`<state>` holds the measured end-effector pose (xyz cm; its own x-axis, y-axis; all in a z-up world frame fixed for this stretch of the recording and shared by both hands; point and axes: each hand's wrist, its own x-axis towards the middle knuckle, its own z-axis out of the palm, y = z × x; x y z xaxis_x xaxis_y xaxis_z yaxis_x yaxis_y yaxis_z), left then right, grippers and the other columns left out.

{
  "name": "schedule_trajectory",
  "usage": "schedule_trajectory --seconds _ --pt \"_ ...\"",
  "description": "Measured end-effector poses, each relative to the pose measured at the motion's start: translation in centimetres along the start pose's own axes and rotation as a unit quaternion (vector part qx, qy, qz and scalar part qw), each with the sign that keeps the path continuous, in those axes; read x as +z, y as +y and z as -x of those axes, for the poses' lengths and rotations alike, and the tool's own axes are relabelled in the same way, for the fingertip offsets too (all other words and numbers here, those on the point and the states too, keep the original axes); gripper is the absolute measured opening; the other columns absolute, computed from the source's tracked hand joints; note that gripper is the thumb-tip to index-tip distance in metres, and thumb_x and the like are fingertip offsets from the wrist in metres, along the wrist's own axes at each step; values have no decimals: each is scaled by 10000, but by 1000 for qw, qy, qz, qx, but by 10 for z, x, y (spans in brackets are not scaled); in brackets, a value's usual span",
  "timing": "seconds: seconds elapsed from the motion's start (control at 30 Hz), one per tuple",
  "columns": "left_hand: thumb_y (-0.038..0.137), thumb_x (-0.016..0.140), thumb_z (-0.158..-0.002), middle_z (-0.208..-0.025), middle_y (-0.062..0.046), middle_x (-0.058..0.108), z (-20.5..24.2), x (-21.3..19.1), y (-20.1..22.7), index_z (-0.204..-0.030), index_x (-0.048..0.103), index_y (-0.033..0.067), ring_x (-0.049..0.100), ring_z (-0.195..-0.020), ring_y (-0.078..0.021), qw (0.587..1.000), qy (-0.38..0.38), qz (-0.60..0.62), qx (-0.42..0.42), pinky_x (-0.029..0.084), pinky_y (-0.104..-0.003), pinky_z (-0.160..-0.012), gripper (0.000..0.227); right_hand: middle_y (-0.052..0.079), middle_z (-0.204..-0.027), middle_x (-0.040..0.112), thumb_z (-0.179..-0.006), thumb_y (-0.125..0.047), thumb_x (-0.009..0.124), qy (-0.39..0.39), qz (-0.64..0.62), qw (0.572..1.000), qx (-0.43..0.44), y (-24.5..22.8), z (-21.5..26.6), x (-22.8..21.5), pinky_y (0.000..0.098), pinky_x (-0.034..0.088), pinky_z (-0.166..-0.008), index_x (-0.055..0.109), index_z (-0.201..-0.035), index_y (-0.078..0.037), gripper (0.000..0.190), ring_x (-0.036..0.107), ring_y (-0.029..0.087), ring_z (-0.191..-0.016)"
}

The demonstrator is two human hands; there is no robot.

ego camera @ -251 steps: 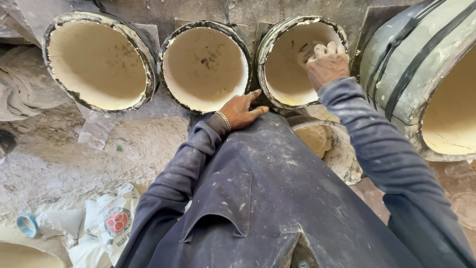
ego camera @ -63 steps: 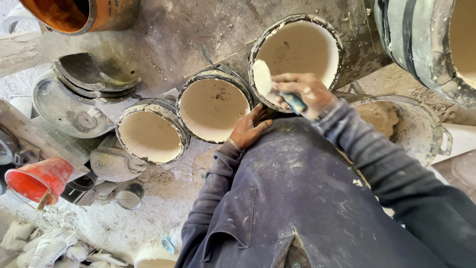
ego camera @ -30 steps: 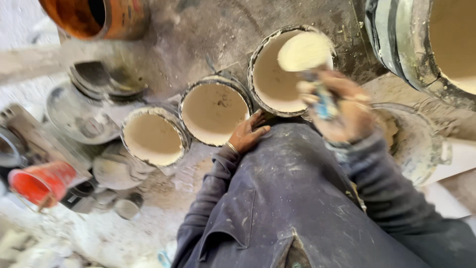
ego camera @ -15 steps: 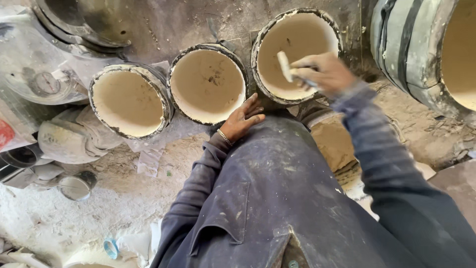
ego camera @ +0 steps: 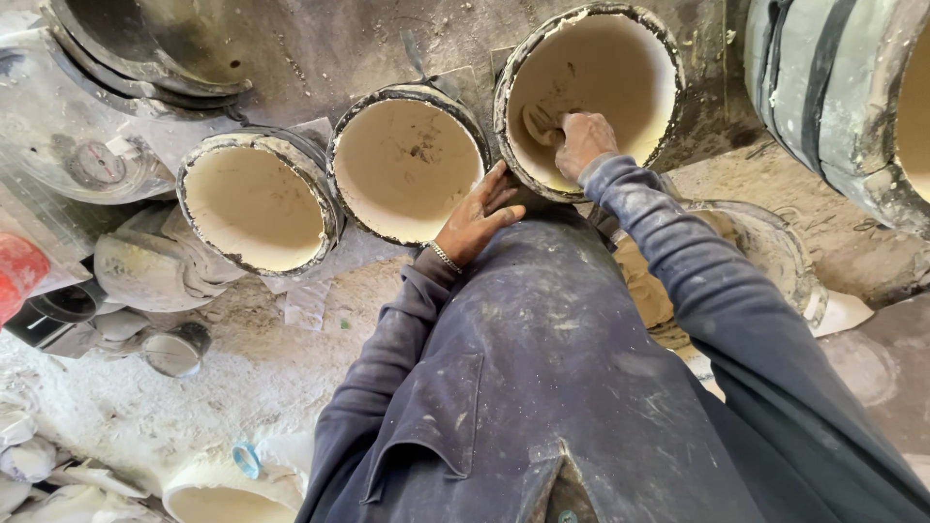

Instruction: The person uses a tool to apply a beige plaster-like substance to the inside of several circular molds and works with the substance inside a large bucket.

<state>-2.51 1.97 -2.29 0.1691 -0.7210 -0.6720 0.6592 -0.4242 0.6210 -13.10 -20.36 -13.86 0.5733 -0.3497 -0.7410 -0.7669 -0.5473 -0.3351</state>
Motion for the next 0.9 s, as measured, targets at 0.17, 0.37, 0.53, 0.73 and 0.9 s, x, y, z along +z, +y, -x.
schedule_trajectory --seconds 0.17,0.37,0.53,0.73,0.9 --pt "152 808 -923 -1592 -463 165 0 1 3 -1646 168 56 304 -1476 -515 1000 3 11 7 354 -573 -1190 970 183 -1045 760 -965 -276 667 -2 -118 993 17 -5 9 -9 532 577 -878 769 -1166 -160 253 694 410 -1076" --pt "137 812 -915 -1591 -469 152 2 3 7 -1639 167 31 307 -1473 -518 1000 1 18 11 350 -572 -1191 976 113 -823 768 -921 -237 691 -66 -232 970 2 -47 53 -78 415 618 -789 792 -1046 -166 176 756 256 -840" --pt "135 810 -914 -1598 -453 169 3 5 12 -1639 177 32 315 -1473 -506 1000 -1 21 11 354 -560 -1193 968 301 -1067 728 -983 -76 647 -168 -391 903 -51 -69 117 -164 346 648 -698 672 -1229 98 303 734 255 -879" --pt "186 758 -895 -1627 -359 213 3 8 15 -1628 140 36 372 -1476 -434 1000 4 17 -14 365 -522 -1203 970 222 -1160 704 -1010 -178 623 -155 -281 947 -21 -80 148 -228 407 574 -795 655 -1322 12 367 679 282 -924" --pt "249 715 -877 -1616 -351 249 -8 3 -5 -1617 80 19 495 -1423 -354 998 -2 1 -60 421 -438 -1166 1002 149 -1287 663 -1002 -172 670 -121 -154 981 8 -36 69 -137 468 484 -1022 686 -1292 -79 305 621 308 -1156"
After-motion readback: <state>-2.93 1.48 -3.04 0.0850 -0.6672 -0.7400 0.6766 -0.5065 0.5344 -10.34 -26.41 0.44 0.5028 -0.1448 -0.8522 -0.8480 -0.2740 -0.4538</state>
